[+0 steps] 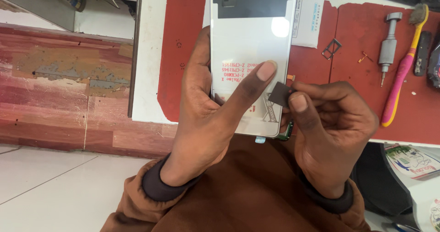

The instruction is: The person cleans the internal frame of a disassembled smartphone with a toothbrush, then uses a screwdriver to secure the camera module and other internal components. They handle the motherboard and a new screen assembly, aligning parts and preparing for reassembly.

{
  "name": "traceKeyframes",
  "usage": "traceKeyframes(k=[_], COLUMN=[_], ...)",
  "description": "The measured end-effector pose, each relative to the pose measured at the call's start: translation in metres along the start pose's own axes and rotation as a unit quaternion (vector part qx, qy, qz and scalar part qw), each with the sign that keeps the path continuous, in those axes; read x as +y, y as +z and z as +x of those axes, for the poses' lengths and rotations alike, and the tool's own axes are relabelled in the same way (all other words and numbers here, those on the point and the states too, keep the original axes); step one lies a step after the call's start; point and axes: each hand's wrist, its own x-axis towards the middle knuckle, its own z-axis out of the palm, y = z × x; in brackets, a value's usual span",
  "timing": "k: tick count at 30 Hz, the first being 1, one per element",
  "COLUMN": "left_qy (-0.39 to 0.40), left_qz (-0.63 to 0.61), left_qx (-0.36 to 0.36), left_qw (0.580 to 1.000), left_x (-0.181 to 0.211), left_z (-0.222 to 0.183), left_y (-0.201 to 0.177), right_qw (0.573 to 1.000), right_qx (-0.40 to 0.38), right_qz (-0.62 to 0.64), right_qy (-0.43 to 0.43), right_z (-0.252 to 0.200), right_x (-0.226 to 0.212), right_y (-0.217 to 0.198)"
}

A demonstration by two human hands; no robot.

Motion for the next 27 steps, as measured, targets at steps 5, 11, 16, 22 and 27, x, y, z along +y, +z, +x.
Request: traceKeyframes(k=[5, 11, 16, 22, 27], left_qy=[0.000, 0.006, 0.015, 0.003, -0.006], left_qz=[0.008, 0.031, 0.027, -0.005, -0.017], left_qx=[0.002, 0.008, 0.006, 0.011, 0.014], left_qw=[1.000, 0.999, 1.000, 1.000, 1.000], left_x=[0.000, -0.002, -0.006, -0.008, -0.010], left_z=[0.001, 0.000, 0.000, 0.001, 0.001], left_y=[0.000, -0.001, -0.002, -0.003, -0.002], right_qw=[1.000, 1.000, 1.000, 1.000, 1.000], right_qx=[0.003, 0.006, 0.013, 0.010, 0.008], right_qz=[0.009, 0.002, 0.014, 0.003, -0.021], right_qy=[0.013, -0.005, 0.000, 0.008, 0.019], right_z=[0.000, -0.001, 0.000, 0.000, 0.000], right_x=[-0.001, 0.001, 0.005, 0.001, -0.005], right_y=[0.001, 0.001, 0.002, 0.001, -0.001])
